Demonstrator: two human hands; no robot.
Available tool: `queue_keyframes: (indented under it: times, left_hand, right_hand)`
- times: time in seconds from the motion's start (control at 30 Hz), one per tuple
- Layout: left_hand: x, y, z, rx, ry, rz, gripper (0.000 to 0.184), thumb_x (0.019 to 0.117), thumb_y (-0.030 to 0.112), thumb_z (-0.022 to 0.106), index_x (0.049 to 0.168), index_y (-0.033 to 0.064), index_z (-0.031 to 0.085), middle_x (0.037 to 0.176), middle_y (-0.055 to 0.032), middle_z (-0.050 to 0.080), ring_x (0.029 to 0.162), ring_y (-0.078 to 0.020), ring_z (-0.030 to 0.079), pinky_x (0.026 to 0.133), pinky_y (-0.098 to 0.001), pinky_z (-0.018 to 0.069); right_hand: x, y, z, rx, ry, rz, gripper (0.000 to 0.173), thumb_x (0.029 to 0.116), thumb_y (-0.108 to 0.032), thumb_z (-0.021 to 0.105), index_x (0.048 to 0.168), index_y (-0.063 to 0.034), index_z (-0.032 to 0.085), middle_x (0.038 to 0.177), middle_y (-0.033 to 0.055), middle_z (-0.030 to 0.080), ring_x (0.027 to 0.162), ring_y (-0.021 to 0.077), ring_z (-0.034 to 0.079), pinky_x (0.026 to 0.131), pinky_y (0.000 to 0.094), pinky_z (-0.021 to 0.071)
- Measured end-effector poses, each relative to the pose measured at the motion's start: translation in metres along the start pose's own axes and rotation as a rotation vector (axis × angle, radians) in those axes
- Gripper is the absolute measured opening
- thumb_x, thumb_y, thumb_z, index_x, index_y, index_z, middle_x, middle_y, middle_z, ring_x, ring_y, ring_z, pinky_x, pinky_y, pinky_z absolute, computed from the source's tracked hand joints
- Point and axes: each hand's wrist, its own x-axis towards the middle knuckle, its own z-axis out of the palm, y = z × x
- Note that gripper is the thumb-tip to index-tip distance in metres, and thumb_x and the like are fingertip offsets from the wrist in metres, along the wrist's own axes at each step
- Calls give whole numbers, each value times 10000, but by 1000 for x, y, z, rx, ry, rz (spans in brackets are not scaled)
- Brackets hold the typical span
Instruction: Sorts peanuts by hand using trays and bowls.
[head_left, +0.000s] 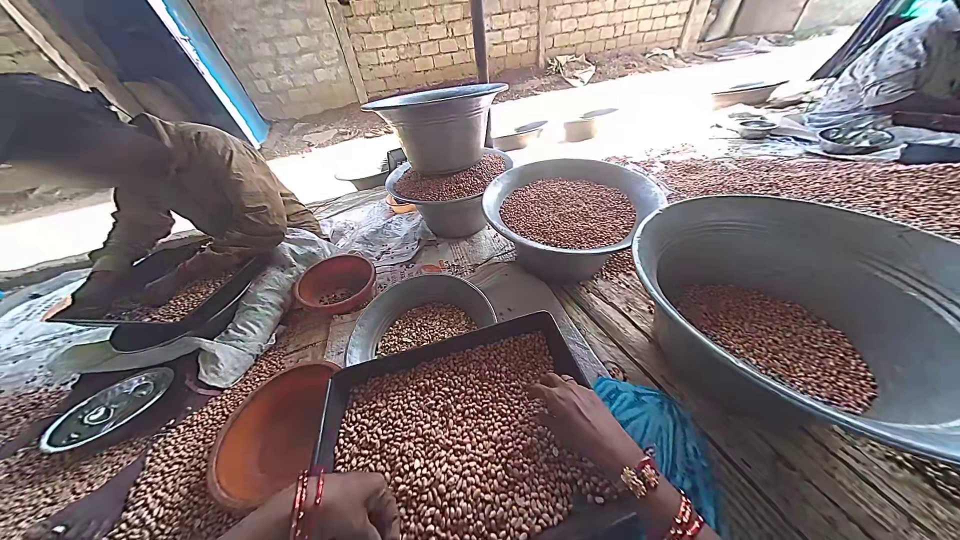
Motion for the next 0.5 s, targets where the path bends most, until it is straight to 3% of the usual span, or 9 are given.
queue_keyframes:
  times: [0.03, 0.1, 0.17, 0.2, 0.23, 0.27, 0.33, 0.4, 0.5]
  left_hand:
    - [-13, 3, -22, 38, 98, -58, 163, 1012, 18, 564, 1101, 1, 700, 878, -25, 702, 681, -66, 610, 687, -258, 528]
    - [-48, 16, -70, 162, 534, -198, 197, 1032, 28, 568, 1180, -37, 680, 990, -172, 699, 782, -217, 653, 789, -395, 549]
    - [-80, 27, -105, 216, 1079, -304, 419, 1019, 59, 605, 1417, -40, 520, 1350, -355, 545, 1083, -481, 642, 965, -592, 508]
    - [-92, 33, -115, 251, 1269, -343, 618, 1012, 117, 640, 1550, 7, 358, 1538, -363, 353, 1225, -547, 567, 1010, -635, 476]
    - [-96, 36, -119, 281, 1416, -318, 731, 993, 144, 678, 1597, 35, 281, 1614, -346, 242, 1294, -565, 514, 1020, -653, 459]
    - [-92, 36, -117, 292, 1504, -230, 740, 979, 133, 697, 1594, 42, 295, 1619, -327, 254, 1330, -554, 490, 1034, -655, 448]
    - [-67, 24, -94, 279, 1454, -5, 654, 952, 85, 704, 1529, 6, 405, 1511, -337, 422, 1315, -514, 517, 1072, -616, 441]
    - [-31, 11, -57, 274, 1137, -35, 716, 942, 216, 734, 1540, 1, 405, 1514, -323, 434, 1375, -496, 464, 1141, -597, 380]
    - [28, 6, -2, 256, 753, -342, 1046, 934, 457, 733, 1650, 45, 91, 1683, -315, 36, 1564, -491, 67, 1229, -652, 161]
  right_hand:
    - [-1, 1, -1, 4, 3, -6, 366, 1014, -216, 630, 1367, -123, 658, 1423, 191, 600, 1292, 403, 581, 1000, 581, 488]
    - [-2, 3, -2, 11, 16, -17, 365, 1009, -216, 640, 1360, -118, 661, 1411, 193, 605, 1294, 403, 578, 1002, 582, 485]
    - [-3, 5, 0, 37, 39, -28, 365, 999, -207, 654, 1352, -114, 666, 1406, 202, 598, 1297, 407, 568, 1006, 571, 489]
    - [-3, 7, 0, 63, 57, -32, 368, 990, -197, 661, 1349, -115, 667, 1420, 206, 585, 1300, 410, 565, 1006, 567, 495]
    - [-4, 9, 1, 97, 71, -32, 377, 982, -187, 668, 1353, -120, 664, 1442, 208, 564, 1307, 412, 558, 1012, 565, 495]
    - [-6, 13, 0, 133, 82, -32, 390, 975, -185, 678, 1361, -132, 660, 1468, 204, 544, 1319, 407, 551, 1028, 562, 491]
    - [-9, 17, 0, 210, 102, -42, 407, 969, -191, 693, 1369, -128, 649, 1520, 213, 500, 1360, 404, 526, 1078, 562, 462]
    - [-8, 21, -1, 270, 114, -52, 464, 968, -207, 701, 1410, -101, 611, 1564, 238, 451, 1418, 401, 481, 1133, 550, 422]
    - [-5, 17, -4, 330, 64, 22, 613, 986, -260, 698, 1531, -103, 469, 1629, 251, 343, 1477, 402, 409, 1168, 537, 390]
